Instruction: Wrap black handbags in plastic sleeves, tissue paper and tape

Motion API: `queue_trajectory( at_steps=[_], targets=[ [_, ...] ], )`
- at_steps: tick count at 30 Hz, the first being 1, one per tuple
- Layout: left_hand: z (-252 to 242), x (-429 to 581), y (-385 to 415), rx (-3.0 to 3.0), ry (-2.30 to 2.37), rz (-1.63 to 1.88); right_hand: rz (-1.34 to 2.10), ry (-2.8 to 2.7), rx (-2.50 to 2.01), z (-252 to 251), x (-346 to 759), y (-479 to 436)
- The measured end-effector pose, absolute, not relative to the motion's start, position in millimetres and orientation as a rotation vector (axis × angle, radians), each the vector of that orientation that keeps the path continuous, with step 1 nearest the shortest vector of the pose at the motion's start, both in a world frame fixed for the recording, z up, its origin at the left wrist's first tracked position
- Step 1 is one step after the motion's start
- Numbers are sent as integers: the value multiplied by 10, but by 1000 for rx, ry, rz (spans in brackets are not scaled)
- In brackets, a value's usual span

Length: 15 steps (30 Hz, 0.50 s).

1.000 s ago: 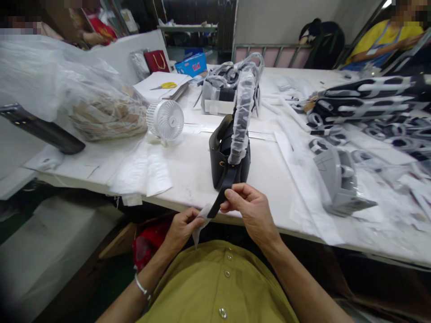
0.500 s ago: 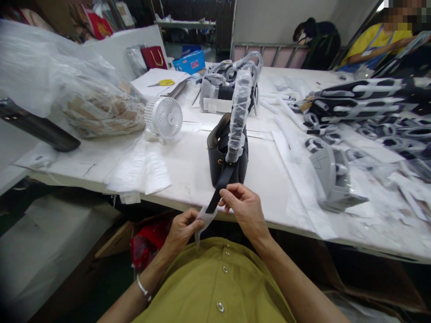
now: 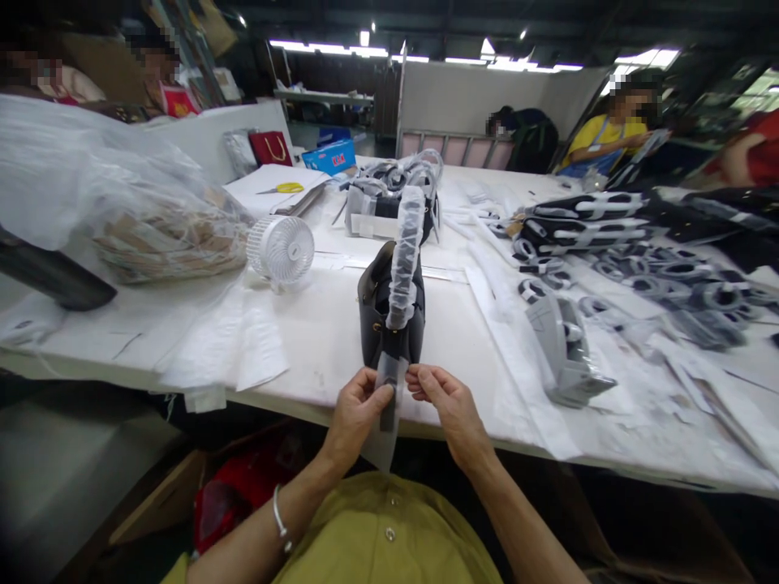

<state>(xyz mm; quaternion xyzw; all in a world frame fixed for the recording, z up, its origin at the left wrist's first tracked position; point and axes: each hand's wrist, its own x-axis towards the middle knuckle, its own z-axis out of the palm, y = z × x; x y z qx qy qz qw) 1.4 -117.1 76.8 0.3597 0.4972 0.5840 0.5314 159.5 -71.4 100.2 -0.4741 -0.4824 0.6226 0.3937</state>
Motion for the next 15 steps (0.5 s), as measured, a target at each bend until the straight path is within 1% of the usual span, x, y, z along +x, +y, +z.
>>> queue_trajectory(
  at_steps=[4, 7, 15],
  targets=[
    [897, -13, -901, 838, 1276, 1510, 1596, -1280, -1304, 1043, 1665, -677],
    [993, -63, -778, 823, 1327, 1579, 1573, -1342, -1294, 1118, 1610, -620],
    [1080, -105, -873, 1137, 1614, 1574, 1544, -1301, -1209, 1250, 1292, -413]
  ],
)
